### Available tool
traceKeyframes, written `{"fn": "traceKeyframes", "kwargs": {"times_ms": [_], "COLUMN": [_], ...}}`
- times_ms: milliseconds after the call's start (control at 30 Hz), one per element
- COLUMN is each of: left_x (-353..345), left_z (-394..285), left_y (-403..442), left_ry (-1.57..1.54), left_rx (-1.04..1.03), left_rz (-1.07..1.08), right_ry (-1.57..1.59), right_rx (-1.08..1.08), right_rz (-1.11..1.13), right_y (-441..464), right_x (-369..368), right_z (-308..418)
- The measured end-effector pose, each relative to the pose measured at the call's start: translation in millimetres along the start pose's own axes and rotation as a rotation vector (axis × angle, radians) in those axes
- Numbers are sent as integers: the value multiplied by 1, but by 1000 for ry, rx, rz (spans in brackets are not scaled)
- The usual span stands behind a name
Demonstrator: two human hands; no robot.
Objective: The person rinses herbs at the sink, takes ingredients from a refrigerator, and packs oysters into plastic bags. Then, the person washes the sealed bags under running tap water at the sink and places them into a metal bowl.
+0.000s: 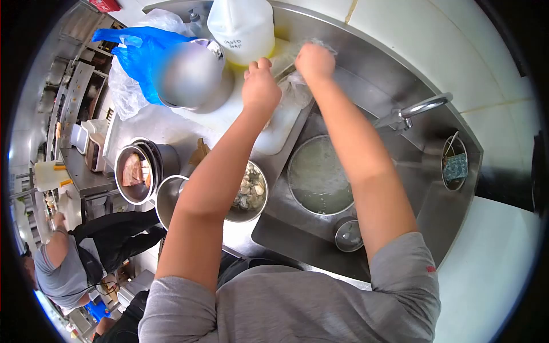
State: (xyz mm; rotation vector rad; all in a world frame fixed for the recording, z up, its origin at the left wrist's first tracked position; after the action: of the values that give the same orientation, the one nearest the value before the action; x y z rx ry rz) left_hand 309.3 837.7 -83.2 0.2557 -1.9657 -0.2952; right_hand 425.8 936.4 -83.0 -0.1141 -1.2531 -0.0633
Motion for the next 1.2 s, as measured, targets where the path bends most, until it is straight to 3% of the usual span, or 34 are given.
{"fn": "traceKeyframes", "kwargs": {"times_ms": [133,300,400,433,533,600,667,733,767,800,833,900,1000,1067,1167,1200], "left_x": [36,44,49,51,49,35,36,38,42,55,67,98,149,183,232,242], "left_z": [-4,18,40,48,58,68,65,65,68,64,62,56,51,59,81,94], "left_y": [-12,-56,-71,-72,-74,-77,-71,-71,-75,-76,-78,-97,-137,-171,-225,-244], "left_ry": [-151,-248,-225,-200,-139,-108,-133,-135,-200,-265,-328,-339,-323,-234,-155,-126], "left_rx": [107,94,7,54,104,79,86,67,85,100,115,37,9,-1,100,167], "left_rz": [-18,51,-74,-25,83,122,126,89,103,113,117,5,-96,-149,-223,-203], "right_ry": [135,372,428,438,460,561,861,484,179,24,-37,-223,-337,-441,-66,-4], "right_rx": [-20,-4,-5,-6,97,356,622,644,485,743,862,958,931,948,929,1016], "right_rz": [-53,-40,-88,-106,21,-99,214,529,625,376,200,143,-17,48,105,58], "right_y": [29,68,64,65,49,5,-40,-72,-88,-94,-100,-112,-106,-100,-75,-74], "right_x": [-2,-15,-5,-5,-1,32,53,32,26,-1,-23,-46,-59,-62,-72,-58], "right_z": [-1,-26,-31,-33,-18,8,38,60,63,63,62,59,46,41,32,37]}}
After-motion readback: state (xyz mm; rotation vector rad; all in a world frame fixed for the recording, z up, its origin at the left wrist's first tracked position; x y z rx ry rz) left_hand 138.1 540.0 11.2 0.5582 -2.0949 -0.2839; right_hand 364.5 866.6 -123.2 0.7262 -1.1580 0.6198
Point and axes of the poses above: each hand's wrist, its own y-axis towards the middle knuckle, its own x-axis out of the back of the hand, z = x × y, the point moved 4 cm from there along y, towards the middle knuckle, and after that the axes turned 15 degrees about -x, right-handed, at the moved point
